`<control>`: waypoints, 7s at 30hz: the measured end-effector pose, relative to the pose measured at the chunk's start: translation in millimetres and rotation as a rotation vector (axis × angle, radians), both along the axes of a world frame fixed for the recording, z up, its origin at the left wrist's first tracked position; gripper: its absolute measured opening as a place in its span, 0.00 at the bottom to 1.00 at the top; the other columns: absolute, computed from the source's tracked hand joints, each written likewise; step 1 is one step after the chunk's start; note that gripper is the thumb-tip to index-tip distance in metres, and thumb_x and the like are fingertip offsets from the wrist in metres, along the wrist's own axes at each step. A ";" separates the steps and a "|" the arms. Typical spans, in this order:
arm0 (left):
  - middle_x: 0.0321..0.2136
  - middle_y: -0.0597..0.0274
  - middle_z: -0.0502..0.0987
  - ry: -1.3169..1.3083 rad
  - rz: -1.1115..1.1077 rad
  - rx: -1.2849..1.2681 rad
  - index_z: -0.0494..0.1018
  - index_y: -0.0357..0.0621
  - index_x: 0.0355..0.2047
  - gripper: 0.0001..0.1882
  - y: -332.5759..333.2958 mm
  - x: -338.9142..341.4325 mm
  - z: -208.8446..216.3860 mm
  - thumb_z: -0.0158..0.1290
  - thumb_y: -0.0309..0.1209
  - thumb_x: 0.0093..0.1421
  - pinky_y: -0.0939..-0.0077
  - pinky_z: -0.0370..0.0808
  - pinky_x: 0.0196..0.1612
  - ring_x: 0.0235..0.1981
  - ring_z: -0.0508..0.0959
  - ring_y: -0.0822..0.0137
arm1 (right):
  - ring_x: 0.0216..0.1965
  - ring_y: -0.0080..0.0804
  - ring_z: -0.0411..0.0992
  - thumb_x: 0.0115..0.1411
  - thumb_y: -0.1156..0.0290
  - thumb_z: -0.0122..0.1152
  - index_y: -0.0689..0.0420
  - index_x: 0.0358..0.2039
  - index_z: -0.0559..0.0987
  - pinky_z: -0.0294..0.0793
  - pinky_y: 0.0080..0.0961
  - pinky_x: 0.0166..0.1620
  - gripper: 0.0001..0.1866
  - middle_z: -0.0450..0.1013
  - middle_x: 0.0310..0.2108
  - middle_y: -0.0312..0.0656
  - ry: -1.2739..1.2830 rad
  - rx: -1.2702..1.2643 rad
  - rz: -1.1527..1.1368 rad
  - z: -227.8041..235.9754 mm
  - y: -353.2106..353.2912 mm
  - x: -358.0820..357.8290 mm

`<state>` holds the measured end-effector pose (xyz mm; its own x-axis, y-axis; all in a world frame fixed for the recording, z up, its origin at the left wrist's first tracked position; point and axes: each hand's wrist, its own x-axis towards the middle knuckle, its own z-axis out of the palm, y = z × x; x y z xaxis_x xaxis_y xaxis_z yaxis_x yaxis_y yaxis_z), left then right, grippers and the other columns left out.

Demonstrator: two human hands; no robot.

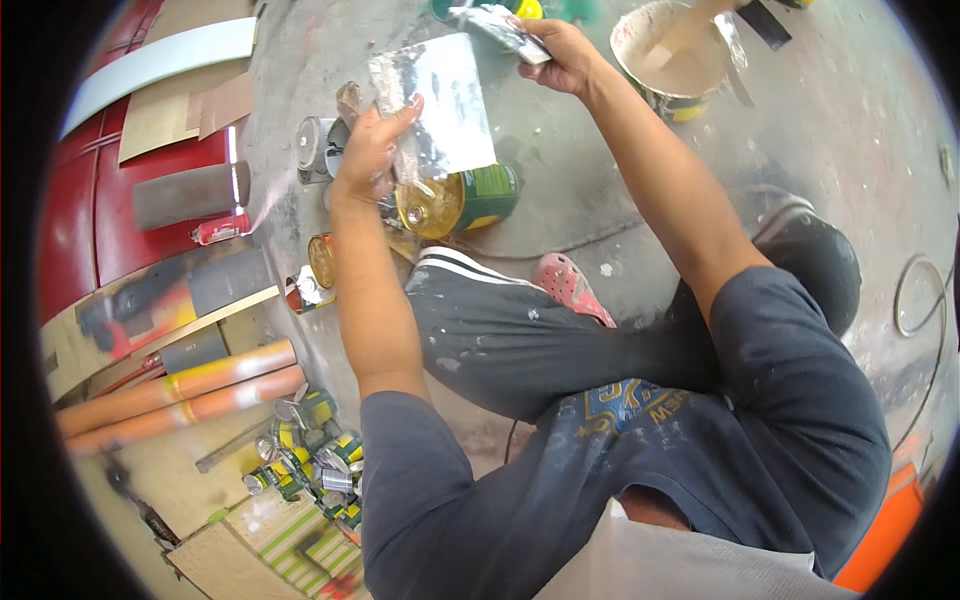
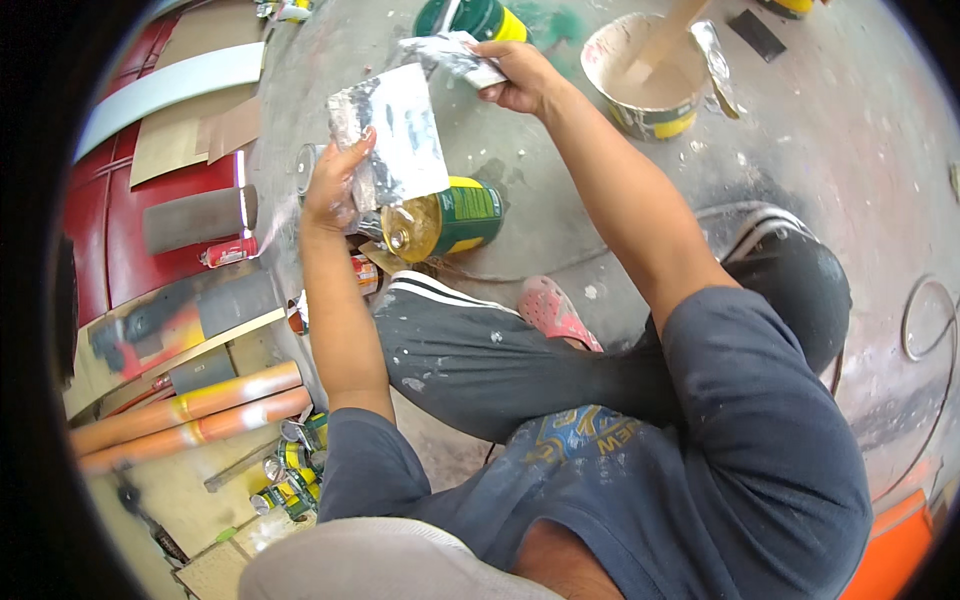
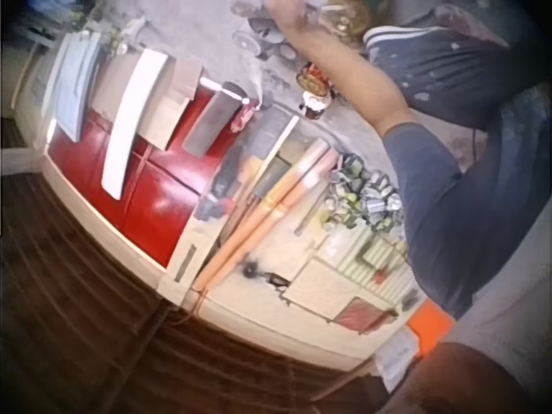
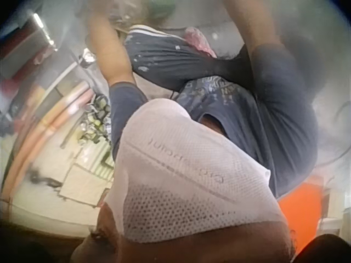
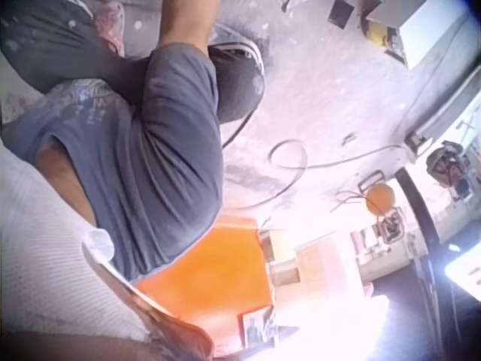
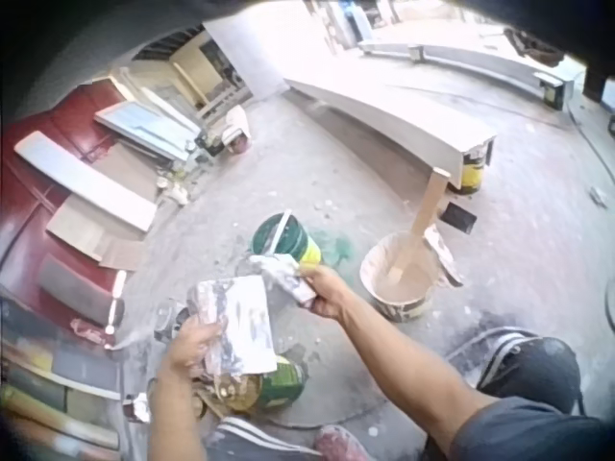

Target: Mixing wood filler or putty in a bucket using a stirring stick and palette knife.

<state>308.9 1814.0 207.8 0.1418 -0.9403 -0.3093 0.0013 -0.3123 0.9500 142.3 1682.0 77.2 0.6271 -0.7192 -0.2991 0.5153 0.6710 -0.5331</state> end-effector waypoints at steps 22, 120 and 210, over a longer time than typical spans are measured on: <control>0.58 0.50 0.54 0.186 -0.300 -0.421 0.50 0.39 0.59 0.52 -10.9 30.5 -31.2 0.57 0.58 0.42 0.53 0.51 0.60 0.58 0.56 0.52 | 0.35 0.29 0.74 0.56 0.75 0.50 0.63 0.37 0.71 0.74 0.31 0.43 0.09 0.73 0.35 0.42 -0.305 0.002 0.216 20.7 42.5 32.8; 0.47 0.62 0.67 -0.002 0.268 -0.606 0.61 0.43 0.51 0.40 -16.2 -38.2 -11.4 0.42 0.65 0.51 0.64 0.65 0.51 0.50 0.67 0.61 | 0.28 0.44 0.72 0.47 0.62 0.61 0.53 0.30 0.79 0.71 0.34 0.33 0.11 0.74 0.23 0.45 0.521 -1.611 -0.199 61.8 78.7 11.7; 0.40 0.55 0.71 -0.069 0.350 -0.148 0.63 0.38 0.45 0.17 -25.8 42.9 -55.0 0.47 0.19 0.52 0.63 0.71 0.43 0.39 0.73 0.60 | 0.16 0.25 0.66 0.53 0.66 0.56 0.61 0.21 0.78 0.63 0.26 0.20 0.12 0.70 0.14 0.39 0.750 -0.638 -0.115 1.0 -20.6 -24.5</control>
<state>351.8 1788.2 152.8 0.4779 -0.8652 -0.1520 0.0179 -0.1634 0.9864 117.8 1661.4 78.2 0.3504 -0.9282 -0.1255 -0.0596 0.1117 -0.9920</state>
